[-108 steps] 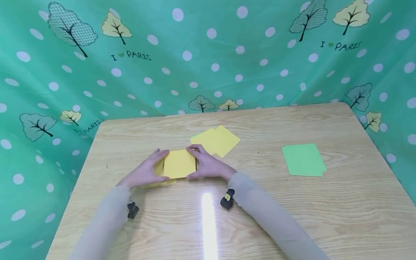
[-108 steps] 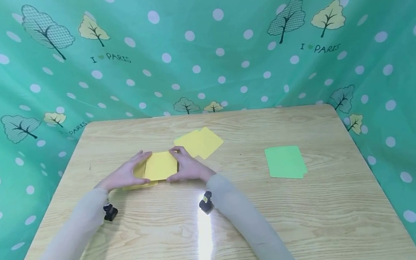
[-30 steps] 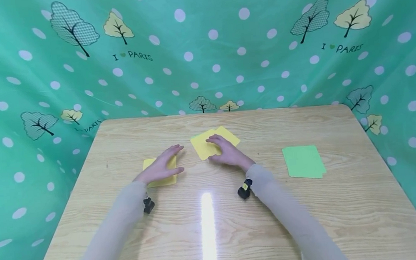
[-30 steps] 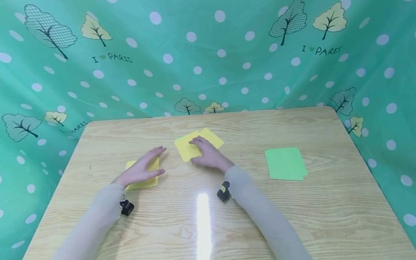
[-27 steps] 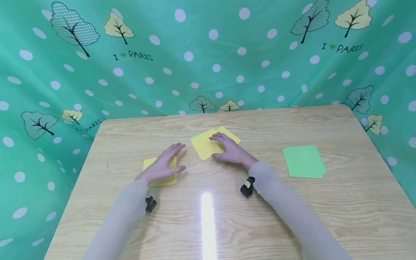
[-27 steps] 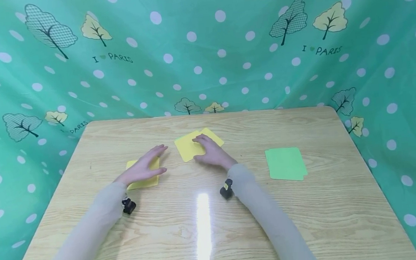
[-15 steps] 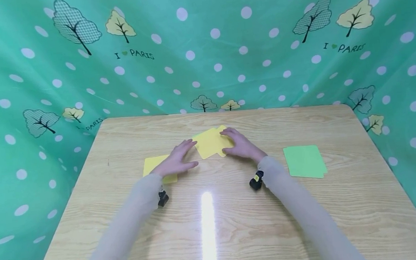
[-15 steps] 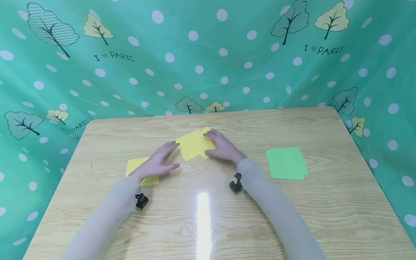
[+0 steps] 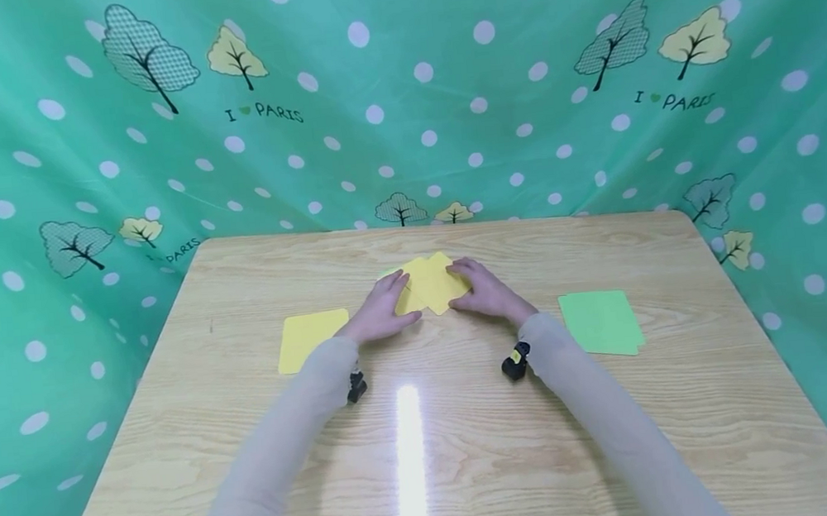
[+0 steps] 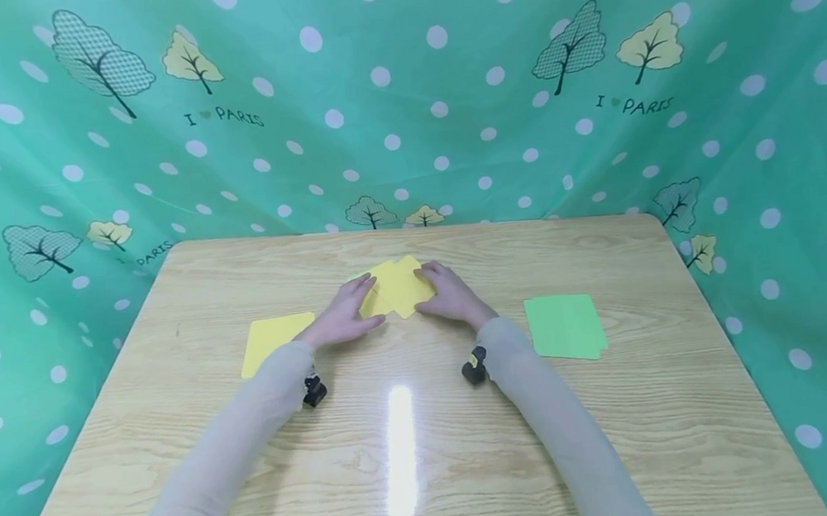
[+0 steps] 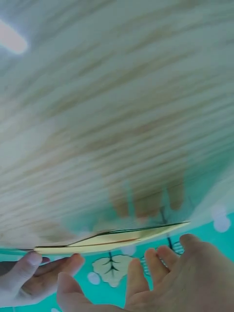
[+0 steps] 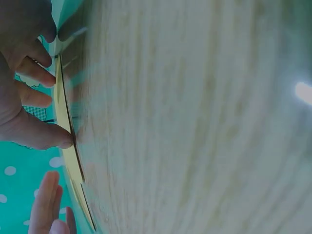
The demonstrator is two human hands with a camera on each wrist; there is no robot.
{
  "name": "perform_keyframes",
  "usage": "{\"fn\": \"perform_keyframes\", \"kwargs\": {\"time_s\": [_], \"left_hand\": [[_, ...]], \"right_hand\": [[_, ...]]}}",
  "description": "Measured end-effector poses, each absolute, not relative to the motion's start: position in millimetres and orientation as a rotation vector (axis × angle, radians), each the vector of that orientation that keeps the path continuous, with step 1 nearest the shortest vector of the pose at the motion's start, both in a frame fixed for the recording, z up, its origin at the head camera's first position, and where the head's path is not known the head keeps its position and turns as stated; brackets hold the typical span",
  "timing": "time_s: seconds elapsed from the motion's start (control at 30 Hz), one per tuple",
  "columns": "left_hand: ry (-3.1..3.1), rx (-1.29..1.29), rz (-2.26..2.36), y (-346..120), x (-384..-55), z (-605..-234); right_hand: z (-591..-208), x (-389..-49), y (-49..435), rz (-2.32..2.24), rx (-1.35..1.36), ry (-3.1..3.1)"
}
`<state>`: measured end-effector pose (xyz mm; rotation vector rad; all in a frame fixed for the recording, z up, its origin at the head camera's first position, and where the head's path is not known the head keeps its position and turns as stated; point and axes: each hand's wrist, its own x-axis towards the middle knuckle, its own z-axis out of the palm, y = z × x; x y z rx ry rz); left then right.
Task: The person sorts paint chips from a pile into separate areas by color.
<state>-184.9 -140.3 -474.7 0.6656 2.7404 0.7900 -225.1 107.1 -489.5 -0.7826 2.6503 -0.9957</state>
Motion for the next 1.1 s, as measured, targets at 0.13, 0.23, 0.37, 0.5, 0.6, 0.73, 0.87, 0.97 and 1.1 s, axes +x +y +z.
{"fn": "perform_keyframes", "kwargs": {"time_s": [0.13, 0.23, 0.37, 0.5, 0.6, 0.73, 0.87, 0.97, 1.1], "left_hand": [[2.750, 0.653, 0.700, -133, -186, -478], [2.760, 0.657, 0.654, -130, -187, -479], [2.764, 0.657, 0.646, -128, -188, -479], [2.760, 0.637, 0.624, -128, -190, -478], [2.753, 0.610, 0.605, -128, -191, -479], [2.743, 0.581, 0.597, -128, -194, -479], [2.733, 0.588, 0.594, -129, -196, -482], [2.709, 0.616, 0.638, -130, -196, -482], [2.666, 0.672, 0.713, -133, -195, -481]], "right_hand": [[-490, -223, 108, -0.987, -0.754, 2.642], [-490, -221, 108, -0.984, -0.744, 2.638], [-490, -218, 109, -1.001, -0.743, 2.634], [-489, -214, 109, -1.046, -0.744, 2.616], [-489, -210, 109, -1.064, -0.756, 2.609], [-488, -208, 110, -1.060, -0.778, 2.610], [-486, -209, 111, -1.066, -0.768, 2.612], [-487, -212, 112, -1.052, -0.761, 2.621], [-489, -218, 113, -0.974, -0.806, 2.622]]}}
